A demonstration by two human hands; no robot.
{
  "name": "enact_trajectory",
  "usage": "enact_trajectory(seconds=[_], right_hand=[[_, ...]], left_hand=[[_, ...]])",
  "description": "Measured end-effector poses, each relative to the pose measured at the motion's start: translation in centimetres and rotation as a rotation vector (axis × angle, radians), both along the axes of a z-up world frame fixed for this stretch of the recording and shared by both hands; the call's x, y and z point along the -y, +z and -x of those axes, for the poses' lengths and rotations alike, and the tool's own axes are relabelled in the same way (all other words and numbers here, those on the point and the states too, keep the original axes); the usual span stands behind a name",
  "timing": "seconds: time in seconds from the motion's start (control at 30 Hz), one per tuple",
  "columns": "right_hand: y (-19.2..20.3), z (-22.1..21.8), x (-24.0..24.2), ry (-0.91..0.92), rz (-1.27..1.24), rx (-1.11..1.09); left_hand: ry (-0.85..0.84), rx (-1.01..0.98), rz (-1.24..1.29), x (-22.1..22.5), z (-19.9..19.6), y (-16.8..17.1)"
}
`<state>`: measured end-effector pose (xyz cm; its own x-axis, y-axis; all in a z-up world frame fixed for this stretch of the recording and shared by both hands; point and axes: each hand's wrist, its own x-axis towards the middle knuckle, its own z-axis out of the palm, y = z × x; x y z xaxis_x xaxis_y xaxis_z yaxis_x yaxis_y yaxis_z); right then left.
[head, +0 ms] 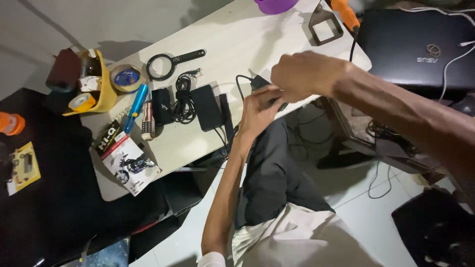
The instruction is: The person is using a small screwdriver to pry open the plastic casing of a power adapter on a repair bench.
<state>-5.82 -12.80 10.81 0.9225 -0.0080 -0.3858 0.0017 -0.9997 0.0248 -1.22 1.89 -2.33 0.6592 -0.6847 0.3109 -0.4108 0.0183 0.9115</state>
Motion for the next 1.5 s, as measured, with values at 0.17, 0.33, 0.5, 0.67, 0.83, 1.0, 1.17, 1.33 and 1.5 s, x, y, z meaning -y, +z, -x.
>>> enact_trajectory(seconds=[0.17, 0.33, 0.5, 0.67, 0.83, 1.0, 1.17, 1.33, 1.5], right_hand=[[0.2, -0.1, -0.5, -0.013, -0.060, -0.257], [-1.2, -1.0, 0.3, -0.147, 0.009, -0.367], [-3.7, -0.4, 2.0, -0.093, -0.033, -0.281], [-4.2, 0.3, 3.2, 0.075, -0.188, -0.116], [-4.2, 0.9, 2.7, -0.034, -0.242, -0.101], [-7.1, 4.5, 2.8, -0.117, -0.299, 0.070], [-7.5, 9.2, -0.4, -0.171, -0.375, 0.488], [-14.2, 11.8, -1.7, -0.425, -0.710, 0.806], [-17.4, 12.8, -3.2, -0.533, -0.832, 0.944]], left_hand=[[0.167, 0.382, 0.074, -1.3, 0.3, -3.9], [0.266, 0.350, -0.014, -0.5, 0.6, -4.9], [0.259, 0.179, -0.084, 0.3, 0.0, -5.7], [0.310, 0.286, -0.059, 1.2, -0.9, -7.3], [0.318, 0.321, -0.053, 1.1, -1.2, -7.3], [0.278, 0.306, -0.135, 1.0, -1.5, -6.0], [0.233, 0.213, -0.162, 0.9, -1.8, -6.1], [0.212, 0.198, -0.205, 1.0, -1.8, -6.0], [0.182, 0.192, -0.231, 1.0, -1.3, -5.6]])
